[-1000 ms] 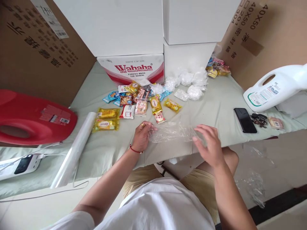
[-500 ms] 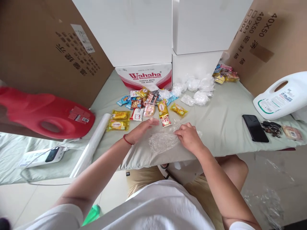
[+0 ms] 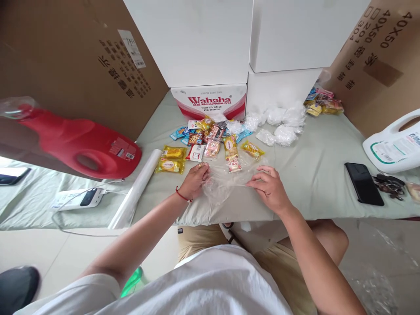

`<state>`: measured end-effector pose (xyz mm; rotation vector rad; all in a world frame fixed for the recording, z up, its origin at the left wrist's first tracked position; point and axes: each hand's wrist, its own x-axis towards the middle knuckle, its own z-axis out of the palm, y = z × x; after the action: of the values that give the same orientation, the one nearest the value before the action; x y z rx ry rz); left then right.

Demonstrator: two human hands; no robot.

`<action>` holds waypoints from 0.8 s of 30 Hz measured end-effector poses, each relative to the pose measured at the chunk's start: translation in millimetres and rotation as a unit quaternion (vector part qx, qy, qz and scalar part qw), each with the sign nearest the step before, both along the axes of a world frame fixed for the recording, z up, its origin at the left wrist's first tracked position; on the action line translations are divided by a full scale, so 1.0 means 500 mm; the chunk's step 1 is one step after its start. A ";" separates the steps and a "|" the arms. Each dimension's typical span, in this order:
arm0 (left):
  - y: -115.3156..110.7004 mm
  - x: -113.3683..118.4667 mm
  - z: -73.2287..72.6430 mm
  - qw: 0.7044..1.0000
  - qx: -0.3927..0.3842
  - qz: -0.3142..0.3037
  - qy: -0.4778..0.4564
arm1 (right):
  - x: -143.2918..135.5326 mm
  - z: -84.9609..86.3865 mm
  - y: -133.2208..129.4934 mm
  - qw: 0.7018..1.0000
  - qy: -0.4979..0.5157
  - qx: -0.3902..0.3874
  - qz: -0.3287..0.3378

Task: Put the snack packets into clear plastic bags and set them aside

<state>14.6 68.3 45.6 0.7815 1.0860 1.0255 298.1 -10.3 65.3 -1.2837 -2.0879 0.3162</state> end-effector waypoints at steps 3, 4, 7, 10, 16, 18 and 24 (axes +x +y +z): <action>-0.018 -0.023 -0.014 0.999 -0.007 0.039 0.005 | 0.034 -0.021 -0.015 1.000 0.020 0.008 0.018; -0.024 -0.029 -0.017 0.999 -0.012 0.046 0.006 | 0.049 -0.032 -0.018 1.000 0.020 0.006 0.020; -0.042 -0.042 -0.025 0.998 -0.025 0.057 0.014 | 0.101 -0.067 -0.021 1.000 0.010 -0.010 0.012; -0.059 -0.043 -0.033 0.997 -0.035 0.055 0.036 | 0.137 -0.081 -0.020 0.999 -0.006 -0.006 -0.051; -0.085 -0.021 -0.041 0.995 -0.015 0.030 0.089 | 0.040 0.006 -0.021 0.998 -0.026 0.022 -0.045; -0.088 -0.017 -0.038 0.994 -0.013 0.024 0.105 | -0.020 0.027 -0.019 0.994 -0.076 -0.014 0.074; -0.101 -0.052 -0.030 0.985 -0.047 0.049 0.162 | -0.073 -0.019 -0.050 0.981 -0.119 0.016 0.152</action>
<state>-11.5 17.7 30.7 0.8432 1.4529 0.9424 261.5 -35.3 55.6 -1.0223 -2.4888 0.2696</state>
